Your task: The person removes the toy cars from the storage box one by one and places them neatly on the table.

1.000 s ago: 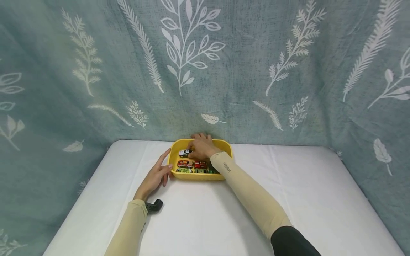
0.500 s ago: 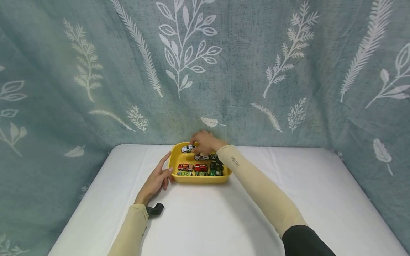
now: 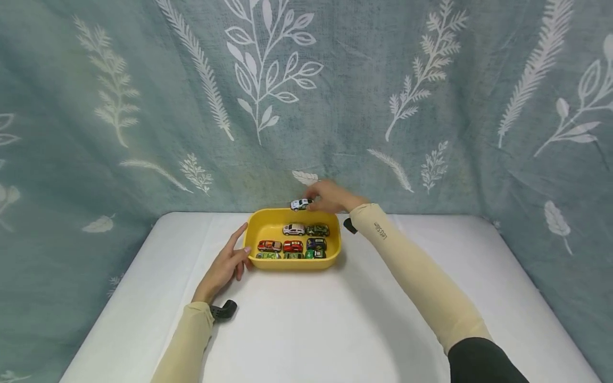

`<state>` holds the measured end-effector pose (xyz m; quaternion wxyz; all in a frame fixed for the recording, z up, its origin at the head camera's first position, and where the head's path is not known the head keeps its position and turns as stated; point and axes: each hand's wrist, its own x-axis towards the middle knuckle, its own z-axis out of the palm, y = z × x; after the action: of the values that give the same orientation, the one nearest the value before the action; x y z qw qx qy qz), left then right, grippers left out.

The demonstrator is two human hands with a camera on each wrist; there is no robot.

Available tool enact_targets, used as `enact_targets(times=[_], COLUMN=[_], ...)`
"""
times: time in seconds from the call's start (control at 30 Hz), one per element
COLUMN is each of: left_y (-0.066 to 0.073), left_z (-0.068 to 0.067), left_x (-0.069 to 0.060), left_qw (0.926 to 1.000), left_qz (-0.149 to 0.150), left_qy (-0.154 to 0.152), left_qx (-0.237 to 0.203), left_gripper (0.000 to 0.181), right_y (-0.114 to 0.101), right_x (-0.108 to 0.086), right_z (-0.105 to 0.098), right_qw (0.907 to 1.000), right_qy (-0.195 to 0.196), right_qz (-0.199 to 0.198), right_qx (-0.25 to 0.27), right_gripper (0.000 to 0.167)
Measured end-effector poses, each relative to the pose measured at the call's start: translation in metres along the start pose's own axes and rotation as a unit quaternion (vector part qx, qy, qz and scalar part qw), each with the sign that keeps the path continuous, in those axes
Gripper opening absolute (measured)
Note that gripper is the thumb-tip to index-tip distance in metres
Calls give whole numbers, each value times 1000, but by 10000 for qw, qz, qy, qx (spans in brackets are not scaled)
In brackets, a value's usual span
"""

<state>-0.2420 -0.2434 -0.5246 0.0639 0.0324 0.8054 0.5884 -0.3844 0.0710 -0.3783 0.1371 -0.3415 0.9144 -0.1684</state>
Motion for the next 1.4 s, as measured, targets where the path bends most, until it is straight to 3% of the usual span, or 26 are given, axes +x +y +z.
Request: enact_targets(times=[0.23,0.43,0.87,1.4], left_y=[0,-1,-1,-3], left_z=[-1,-1,-2,0], left_x=[3,-2,-4,-2], left_qw=[10000,10000,10000,10000], left_qz=[70,-17,48,59], left_qy=[-14,-12,-67,-20], left_qx=[32,50,26,63], left_gripper=[64,66,67,65], right_y=[28,59,113,123], right_x=[-27,-46,-81,-88], right_z=[-23,-23,16,44], right_qw=[9998,9988,9954,9950], right_qy=[97,158,200,35], right_qz=[138,306,808,974], right_qx=[-54,-359,-469,-236], right_gripper=[41,35,28,29])
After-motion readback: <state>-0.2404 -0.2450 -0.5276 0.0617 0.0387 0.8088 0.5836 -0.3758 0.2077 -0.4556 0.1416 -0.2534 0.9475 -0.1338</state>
